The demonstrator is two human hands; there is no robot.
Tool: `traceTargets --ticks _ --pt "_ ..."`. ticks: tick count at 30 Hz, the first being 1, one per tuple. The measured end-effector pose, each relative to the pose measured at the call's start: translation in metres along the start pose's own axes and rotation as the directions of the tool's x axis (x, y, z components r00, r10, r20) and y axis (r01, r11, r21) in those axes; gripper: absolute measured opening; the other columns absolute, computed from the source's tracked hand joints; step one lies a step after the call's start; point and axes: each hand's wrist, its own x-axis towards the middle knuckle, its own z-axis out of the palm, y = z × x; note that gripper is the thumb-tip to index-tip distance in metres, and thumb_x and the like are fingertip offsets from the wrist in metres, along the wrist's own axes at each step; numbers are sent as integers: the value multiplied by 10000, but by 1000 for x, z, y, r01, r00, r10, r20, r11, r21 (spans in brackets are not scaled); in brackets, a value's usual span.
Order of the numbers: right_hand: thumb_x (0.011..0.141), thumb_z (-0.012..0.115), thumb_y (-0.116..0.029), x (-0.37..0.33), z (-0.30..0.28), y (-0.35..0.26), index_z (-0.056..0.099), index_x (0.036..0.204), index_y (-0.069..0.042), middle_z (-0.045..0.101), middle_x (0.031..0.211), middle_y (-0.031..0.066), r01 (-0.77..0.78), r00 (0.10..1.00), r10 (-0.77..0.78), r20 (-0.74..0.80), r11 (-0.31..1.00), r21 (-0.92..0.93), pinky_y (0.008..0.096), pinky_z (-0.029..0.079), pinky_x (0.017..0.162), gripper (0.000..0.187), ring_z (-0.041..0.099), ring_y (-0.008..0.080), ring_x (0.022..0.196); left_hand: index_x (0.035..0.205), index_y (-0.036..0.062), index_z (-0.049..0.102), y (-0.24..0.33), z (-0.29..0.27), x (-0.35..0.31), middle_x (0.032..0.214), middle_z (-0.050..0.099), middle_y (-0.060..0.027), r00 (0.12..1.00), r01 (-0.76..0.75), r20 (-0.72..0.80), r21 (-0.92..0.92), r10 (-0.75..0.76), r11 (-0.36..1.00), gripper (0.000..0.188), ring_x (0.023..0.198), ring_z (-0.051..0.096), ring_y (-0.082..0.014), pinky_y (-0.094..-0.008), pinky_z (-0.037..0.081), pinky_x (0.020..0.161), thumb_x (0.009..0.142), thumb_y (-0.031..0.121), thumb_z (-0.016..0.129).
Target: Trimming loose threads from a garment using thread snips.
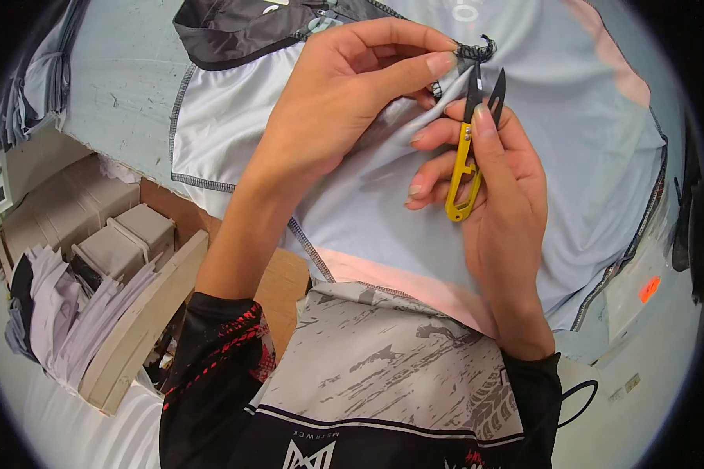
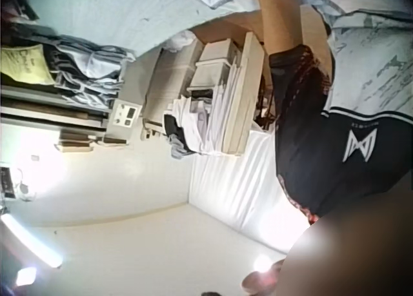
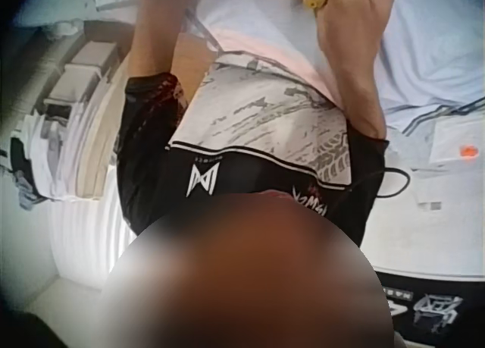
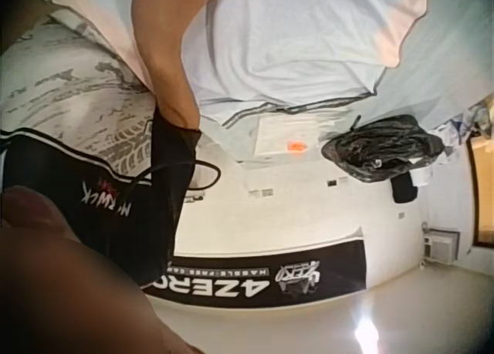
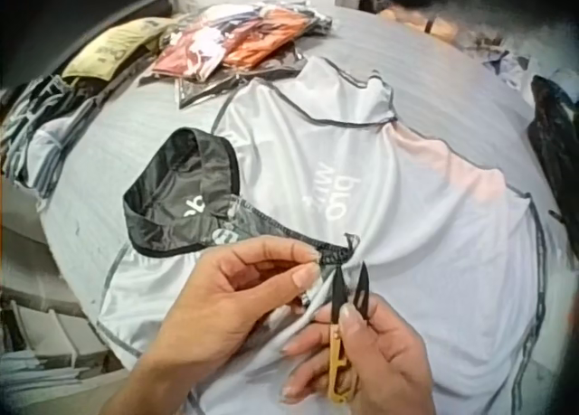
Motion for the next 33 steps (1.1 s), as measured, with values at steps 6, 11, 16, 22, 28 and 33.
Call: traceTargets --ticks 6,11,16,22,28,33 --pt "1044 372 -227 -3 -2 8 494 1150 18 635 909 151 39 999 -39 10 999 25 314 555 571 294 626 167 624 1101 -18 645 0 1 0 935 654 -29 1000 16 -8 -2 -16 1000 219 792 571 -81 -218 467 739 896 59 656" --pt "1050 350 -213 -5 -2 11 496 1130 13 635 897 150 185 983 -184 30 981 -56 261 506 552 282 610 159 607 1105 -19 642 -2 -1 0 953 657 -30 1000 2 5 -22 -2 1000 226 798 575 -82 -221 473 747 896 64 659" --pt "1050 352 -209 -5 -6 8 499 1117 14 619 850 130 177 984 -176 31 982 -67 248 480 527 275 566 142 558 1109 -20 641 -1 -2 0 946 659 -30 1000 -4 -6 -23 4 1000 234 798 580 -82 -225 477 749 894 70 664" --pt "1047 363 -207 -4 -1 12 509 1109 15 593 808 105 69 996 -68 59 998 -4 236 452 490 272 520 121 521 1110 -22 641 -3 -2 0 943 663 -34 1000 -18 9 -20 18 1000 234 796 587 -81 -225 479 751 896 70 662" --pt "1046 382 -228 -1 -1 13 515 1116 3 589 816 86 72 996 -75 54 996 61 241 438 481 275 509 109 524 1112 -23 640 -3 -2 -1 950 665 -41 1000 -21 0 0 21 1000 233 803 587 -81 -225 478 752 896 64 658" --pt "1046 386 -240 0 -2 12 520 1099 -10 592 798 80 70 996 -73 48 995 68 221 408 492 271 506 95 529 1114 -19 642 -3 -1 1 965 668 -43 1000 -14 6 -9 14 1000 230 808 587 -85 -227 479 757 897 58 654"
